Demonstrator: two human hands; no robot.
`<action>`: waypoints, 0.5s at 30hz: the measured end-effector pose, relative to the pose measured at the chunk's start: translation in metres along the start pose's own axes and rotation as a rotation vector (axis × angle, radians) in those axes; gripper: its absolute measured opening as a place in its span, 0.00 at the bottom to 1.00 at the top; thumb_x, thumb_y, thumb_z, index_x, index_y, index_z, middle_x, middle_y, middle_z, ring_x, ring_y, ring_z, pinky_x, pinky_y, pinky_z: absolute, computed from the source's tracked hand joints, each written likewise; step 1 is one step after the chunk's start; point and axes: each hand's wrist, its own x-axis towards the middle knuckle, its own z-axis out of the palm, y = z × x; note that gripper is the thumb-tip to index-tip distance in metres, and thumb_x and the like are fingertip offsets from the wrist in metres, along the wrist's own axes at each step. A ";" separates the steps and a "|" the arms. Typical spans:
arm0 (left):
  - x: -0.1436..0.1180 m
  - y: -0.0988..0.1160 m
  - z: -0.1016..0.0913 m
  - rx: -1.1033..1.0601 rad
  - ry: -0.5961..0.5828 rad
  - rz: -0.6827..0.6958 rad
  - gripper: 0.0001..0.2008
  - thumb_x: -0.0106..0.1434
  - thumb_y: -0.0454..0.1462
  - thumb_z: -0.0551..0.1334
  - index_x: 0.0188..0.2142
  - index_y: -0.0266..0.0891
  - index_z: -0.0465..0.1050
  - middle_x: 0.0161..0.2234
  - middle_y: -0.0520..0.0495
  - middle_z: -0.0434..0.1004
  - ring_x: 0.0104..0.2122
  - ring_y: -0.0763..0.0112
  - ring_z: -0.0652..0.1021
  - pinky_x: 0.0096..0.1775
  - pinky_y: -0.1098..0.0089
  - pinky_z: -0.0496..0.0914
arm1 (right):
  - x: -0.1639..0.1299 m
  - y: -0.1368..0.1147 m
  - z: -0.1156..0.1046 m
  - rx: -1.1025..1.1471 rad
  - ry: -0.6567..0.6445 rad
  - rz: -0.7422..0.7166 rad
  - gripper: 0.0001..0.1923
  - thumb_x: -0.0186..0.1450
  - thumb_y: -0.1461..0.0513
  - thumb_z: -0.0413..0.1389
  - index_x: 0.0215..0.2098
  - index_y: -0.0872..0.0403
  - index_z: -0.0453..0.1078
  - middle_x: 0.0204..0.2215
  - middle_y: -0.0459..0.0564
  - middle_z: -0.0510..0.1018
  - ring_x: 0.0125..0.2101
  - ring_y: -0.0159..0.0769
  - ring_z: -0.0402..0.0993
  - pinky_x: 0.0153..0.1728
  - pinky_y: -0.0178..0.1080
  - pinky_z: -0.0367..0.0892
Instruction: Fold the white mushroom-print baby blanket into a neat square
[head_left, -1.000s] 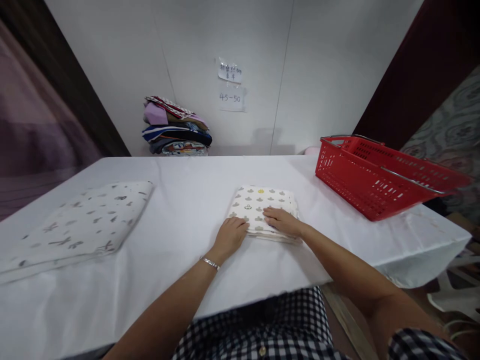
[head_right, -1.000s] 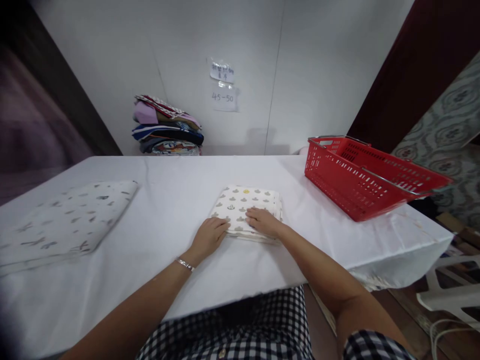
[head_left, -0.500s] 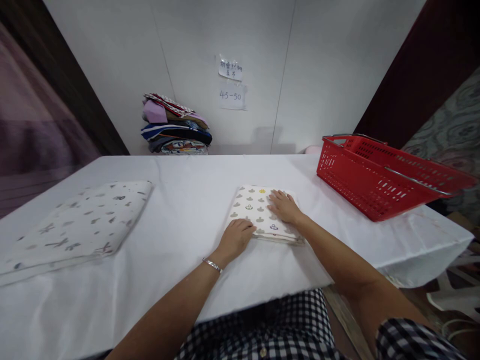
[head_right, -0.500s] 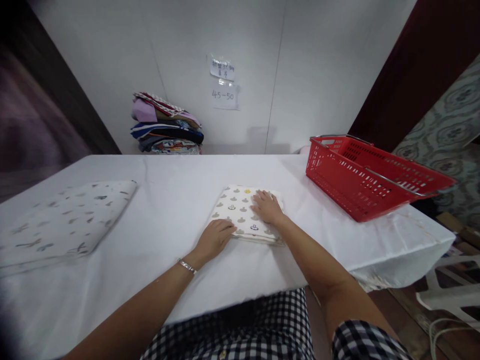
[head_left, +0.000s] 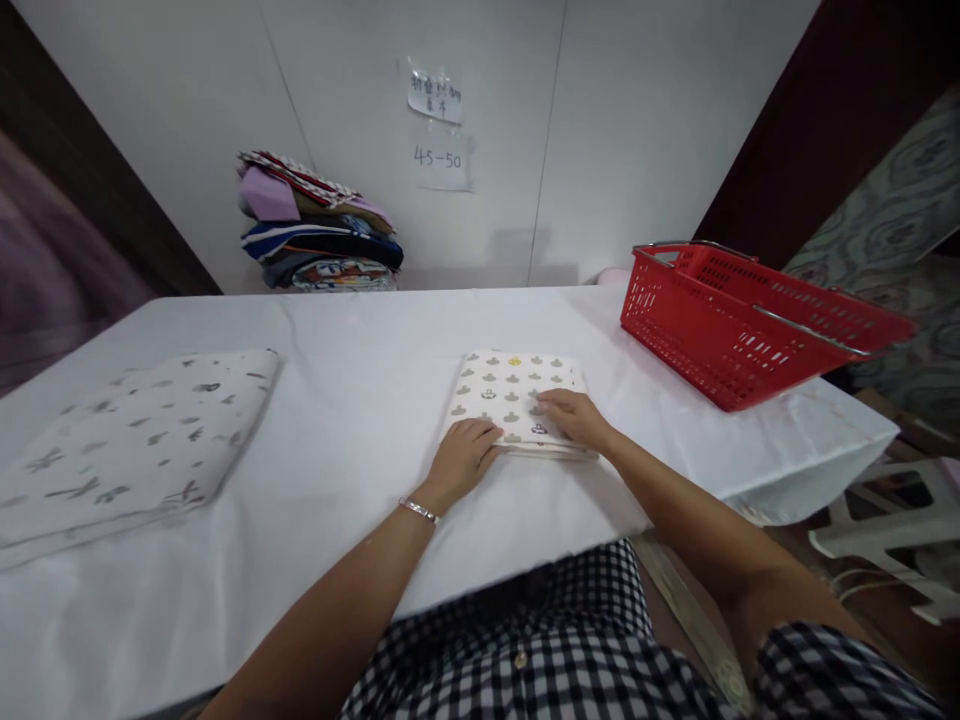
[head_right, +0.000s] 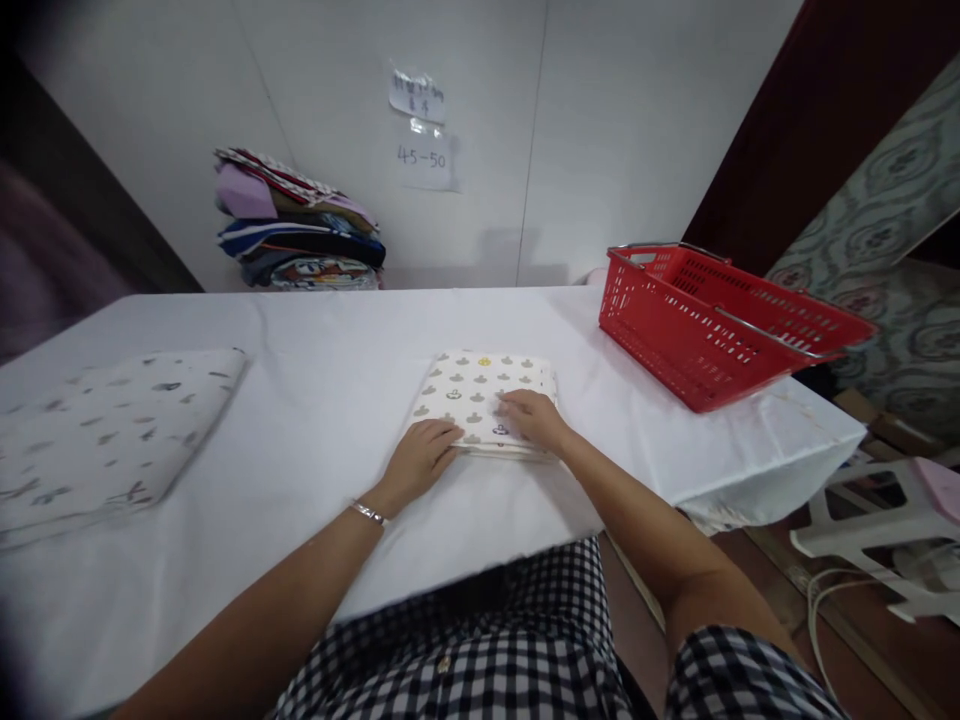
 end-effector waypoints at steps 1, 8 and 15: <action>0.001 0.000 0.001 0.001 0.002 -0.008 0.11 0.65 0.38 0.53 0.45 0.40 0.69 0.42 0.45 0.74 0.44 0.66 0.71 0.46 0.62 0.65 | -0.010 -0.003 -0.002 0.009 -0.004 -0.047 0.15 0.65 0.55 0.49 0.43 0.52 0.72 0.42 0.50 0.76 0.42 0.35 0.72 0.44 0.39 0.67; 0.003 0.004 0.000 -0.009 0.026 -0.036 0.11 0.65 0.39 0.53 0.43 0.41 0.70 0.42 0.46 0.74 0.44 0.65 0.71 0.46 0.61 0.65 | -0.048 -0.013 -0.012 -0.268 -0.092 -0.358 0.13 0.66 0.58 0.49 0.45 0.50 0.71 0.41 0.52 0.75 0.41 0.40 0.69 0.43 0.44 0.65; 0.008 0.007 0.001 0.007 0.045 -0.057 0.11 0.65 0.39 0.54 0.41 0.41 0.72 0.40 0.46 0.75 0.42 0.66 0.72 0.43 0.62 0.65 | -0.048 -0.007 -0.007 -0.367 -0.006 -0.331 0.13 0.68 0.60 0.46 0.41 0.51 0.73 0.36 0.51 0.75 0.37 0.38 0.68 0.38 0.41 0.65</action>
